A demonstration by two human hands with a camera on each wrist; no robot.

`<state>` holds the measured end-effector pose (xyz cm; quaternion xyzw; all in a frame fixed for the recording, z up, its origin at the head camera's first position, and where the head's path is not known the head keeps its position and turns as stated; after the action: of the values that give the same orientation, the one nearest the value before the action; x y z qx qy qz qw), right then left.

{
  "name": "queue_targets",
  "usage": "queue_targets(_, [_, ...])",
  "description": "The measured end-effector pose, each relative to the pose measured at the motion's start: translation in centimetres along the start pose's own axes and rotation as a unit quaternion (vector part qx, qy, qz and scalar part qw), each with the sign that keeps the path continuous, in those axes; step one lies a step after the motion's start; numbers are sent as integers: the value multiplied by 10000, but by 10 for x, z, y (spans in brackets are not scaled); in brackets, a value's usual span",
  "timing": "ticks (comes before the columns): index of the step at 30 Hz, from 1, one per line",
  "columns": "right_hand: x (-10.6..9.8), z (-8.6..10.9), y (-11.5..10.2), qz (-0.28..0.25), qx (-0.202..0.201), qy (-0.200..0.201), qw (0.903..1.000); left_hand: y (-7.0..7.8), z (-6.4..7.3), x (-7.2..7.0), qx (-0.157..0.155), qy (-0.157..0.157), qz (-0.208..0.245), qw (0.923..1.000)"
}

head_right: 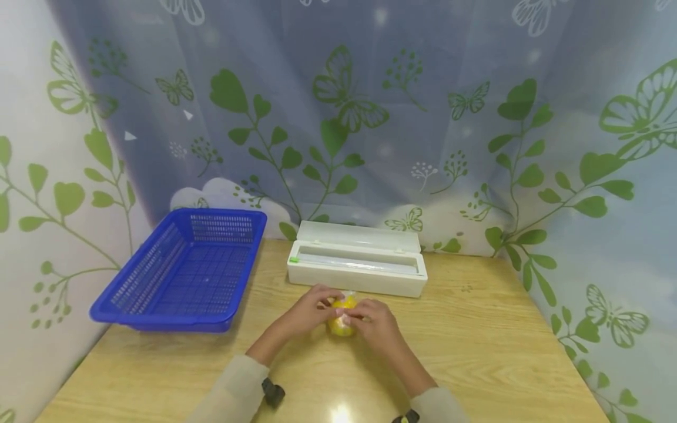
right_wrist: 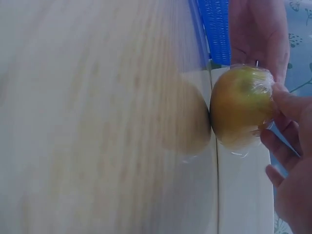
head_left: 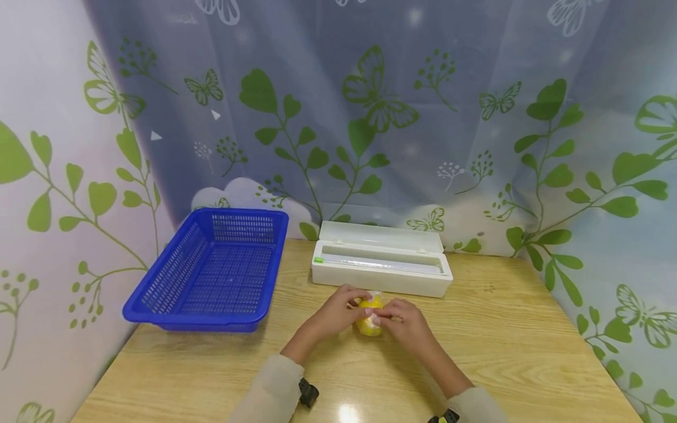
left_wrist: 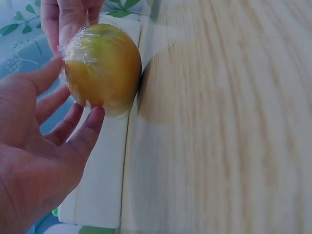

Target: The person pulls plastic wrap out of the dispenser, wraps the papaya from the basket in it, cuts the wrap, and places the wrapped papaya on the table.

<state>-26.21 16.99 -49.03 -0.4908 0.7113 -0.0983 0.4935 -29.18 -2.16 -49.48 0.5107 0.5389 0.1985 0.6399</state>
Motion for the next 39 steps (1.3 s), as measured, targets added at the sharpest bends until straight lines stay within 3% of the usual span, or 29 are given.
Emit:
queue_targets(5, [0, 0, -2, 599, -667, 300, 9955, -2, 0, 0, -79, 86, 70, 9999])
queue_targets(11, [1, -3, -5, 389, -885, 282, 9949, -1, 1, -2, -47, 21, 4, 10000])
queue_targets(15, [-1, -5, -5, 118, -484, 105, 9987, 0, 1, -4, -35, -161, -53, 9999])
queue_targets(19, [-3, -5, -3, -95, 437, -245, 9987, 0, 0, -4, -81, -271, -31, 9996])
queue_targets(22, [-4, -6, -2, 55, 930, -445, 9947, 1, 0, -3, -33, -309, 13, 9995])
queue_targets(25, [-5, -9, -1, 279, 1069, -491, 9927, 3, -1, -1, 32, -350, 47, 9994])
queue_targets(39, [-5, -13, -1, 893, 63, -385, 9952, 5, -3, -3, -142, -490, 186, 9985])
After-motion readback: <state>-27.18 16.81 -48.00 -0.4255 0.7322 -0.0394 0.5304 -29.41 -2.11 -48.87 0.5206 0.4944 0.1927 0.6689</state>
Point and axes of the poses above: each hand's wrist, its own z-axis away from the middle knuckle, its own x-axis out of the palm, y = z × x, the point moved 3 cm from there along -z, towards the middle knuckle, and after that the axes turned 1 degree about x, right-handed, at the moved point
